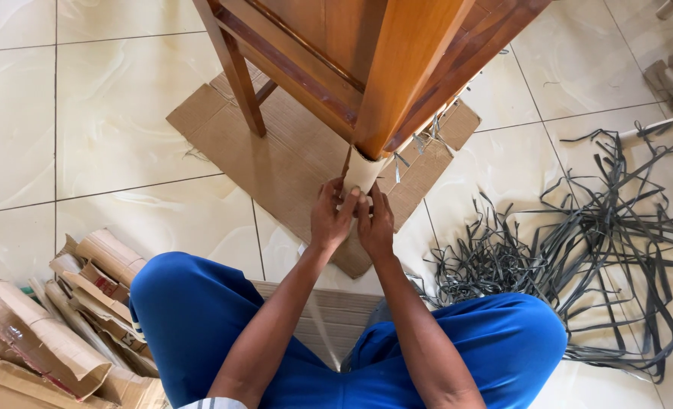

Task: Wrapping a wooden chair leg with protective cardboard and securing it with plastic ties.

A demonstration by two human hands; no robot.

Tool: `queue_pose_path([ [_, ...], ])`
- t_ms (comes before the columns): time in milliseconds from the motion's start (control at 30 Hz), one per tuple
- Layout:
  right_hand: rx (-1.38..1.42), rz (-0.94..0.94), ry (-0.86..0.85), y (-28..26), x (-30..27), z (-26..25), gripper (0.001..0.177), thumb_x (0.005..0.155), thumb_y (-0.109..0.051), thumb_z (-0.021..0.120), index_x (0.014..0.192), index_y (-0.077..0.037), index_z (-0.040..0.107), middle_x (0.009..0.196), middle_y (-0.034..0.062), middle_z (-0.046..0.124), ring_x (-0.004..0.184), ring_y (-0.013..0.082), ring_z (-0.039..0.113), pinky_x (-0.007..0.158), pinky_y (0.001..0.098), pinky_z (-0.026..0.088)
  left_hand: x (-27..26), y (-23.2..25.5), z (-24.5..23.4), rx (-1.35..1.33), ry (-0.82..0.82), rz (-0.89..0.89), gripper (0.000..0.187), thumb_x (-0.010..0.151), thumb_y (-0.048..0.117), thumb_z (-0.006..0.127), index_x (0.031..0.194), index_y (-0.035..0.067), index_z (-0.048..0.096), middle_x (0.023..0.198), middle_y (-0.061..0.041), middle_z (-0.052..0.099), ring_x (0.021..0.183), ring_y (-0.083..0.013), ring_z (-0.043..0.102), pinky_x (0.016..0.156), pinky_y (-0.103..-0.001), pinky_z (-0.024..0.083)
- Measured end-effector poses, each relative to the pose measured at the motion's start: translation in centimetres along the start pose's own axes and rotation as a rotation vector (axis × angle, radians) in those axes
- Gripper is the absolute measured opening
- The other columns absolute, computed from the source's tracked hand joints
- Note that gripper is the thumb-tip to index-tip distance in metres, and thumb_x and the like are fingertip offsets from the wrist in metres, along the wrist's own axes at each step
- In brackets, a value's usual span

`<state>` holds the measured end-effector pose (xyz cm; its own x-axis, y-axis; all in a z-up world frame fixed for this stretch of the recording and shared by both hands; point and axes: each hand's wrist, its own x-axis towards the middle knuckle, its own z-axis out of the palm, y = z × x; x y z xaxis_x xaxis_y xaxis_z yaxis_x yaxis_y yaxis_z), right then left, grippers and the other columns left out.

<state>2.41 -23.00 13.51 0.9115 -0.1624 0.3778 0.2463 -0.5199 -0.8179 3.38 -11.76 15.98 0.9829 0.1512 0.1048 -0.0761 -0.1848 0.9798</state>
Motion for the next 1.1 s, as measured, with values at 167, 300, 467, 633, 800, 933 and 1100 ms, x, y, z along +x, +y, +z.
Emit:
queue_pose_path([
  [167,0.005,0.083,-0.055,0.2,-0.3,0.1,0.055,0.111,-0.031,0.048,0.155,0.001,0.04,0.114,0.0239,0.065,0.075,0.0327,0.075,0.065,0.0431,0.064,0.4,-0.6,0.0,-0.005,0.012,-0.02,0.049,0.094,0.048,0.074,0.123,0.009,0.066,0.106,-0.013,0.063,0.084,-0.033,0.071,0.073,-0.043,0.058],
  [300,0.004,0.129,-0.089,-0.8,-0.2,-0.3,0.058,0.111,-0.029,0.048,0.156,0.004,0.034,0.121,0.0285,0.062,0.075,0.0344,0.074,0.068,0.0454,0.064,0.1,-0.5,0.0,-0.02,0.048,-0.042,0.053,0.092,0.041,0.078,0.129,0.007,0.061,0.116,-0.014,0.06,0.084,-0.0291,0.068,0.077,-0.042,0.057],
  [467,0.028,0.141,-0.072,1.6,-0.9,-0.1,0.064,0.109,-0.038,0.052,0.157,0.001,0.035,0.126,0.027,0.06,0.074,0.033,0.075,0.066,0.0422,0.063,-2.3,-3.1,1.0,0.007,0.217,0.085,0.034,0.108,0.04,0.056,0.104,0.007,0.06,0.085,-0.012,0.054,0.07,-0.0308,0.064,0.063,-0.037,0.052],
  [633,0.029,0.171,-0.023,3.1,-2.5,-1.5,0.058,0.109,-0.036,0.052,0.154,-0.001,0.043,0.123,0.0242,0.063,0.071,0.0309,0.074,0.062,0.0397,0.061,-5.6,-8.3,2.6,0.044,0.14,0.047,0.037,0.113,0.03,0.043,0.084,0.009,0.055,0.07,-0.017,0.056,0.065,-0.04,0.063,0.062,-0.044,0.05],
  [800,-0.332,0.249,0.065,9.9,-6.2,-3.7,0.037,0.108,-0.039,0.059,0.123,-0.007,0.072,0.098,0.0161,0.071,0.085,0.0357,0.073,0.074,0.0442,0.059,-8.9,-14.5,5.3,0.412,-0.501,-0.303,0.033,0.099,0.047,0.059,0.087,0.016,0.062,0.078,-0.01,0.067,0.082,-0.0327,0.071,0.076,-0.044,0.053],
  [933,-0.505,0.435,0.043,18.9,-11.8,-6.0,0.037,0.1,-0.046,0.066,0.117,-0.014,0.072,0.105,0.0079,0.071,0.103,0.0304,0.071,0.09,0.0438,0.057,-9.9,-15.0,5.8,0.608,-0.787,-0.239,0.022,0.093,0.04,0.063,0.094,0.019,0.07,0.09,-0.007,0.073,0.094,-0.0312,0.073,0.083,-0.045,0.057],
  [1100,-0.623,1.013,-0.034,24.4,-16.1,-9.1,0.041,0.09,-0.052,0.063,0.124,-0.029,0.069,0.14,-0.0059,0.047,0.122,0.0249,0.062,0.102,0.0492,0.052,-10.9,-15.6,6.1,0.727,-1.062,-0.122,0.028,0.093,0.041,0.062,0.108,0.021,0.074,0.108,-0.009,0.075,0.111,-0.0328,0.069,0.096,-0.047,0.055],
])
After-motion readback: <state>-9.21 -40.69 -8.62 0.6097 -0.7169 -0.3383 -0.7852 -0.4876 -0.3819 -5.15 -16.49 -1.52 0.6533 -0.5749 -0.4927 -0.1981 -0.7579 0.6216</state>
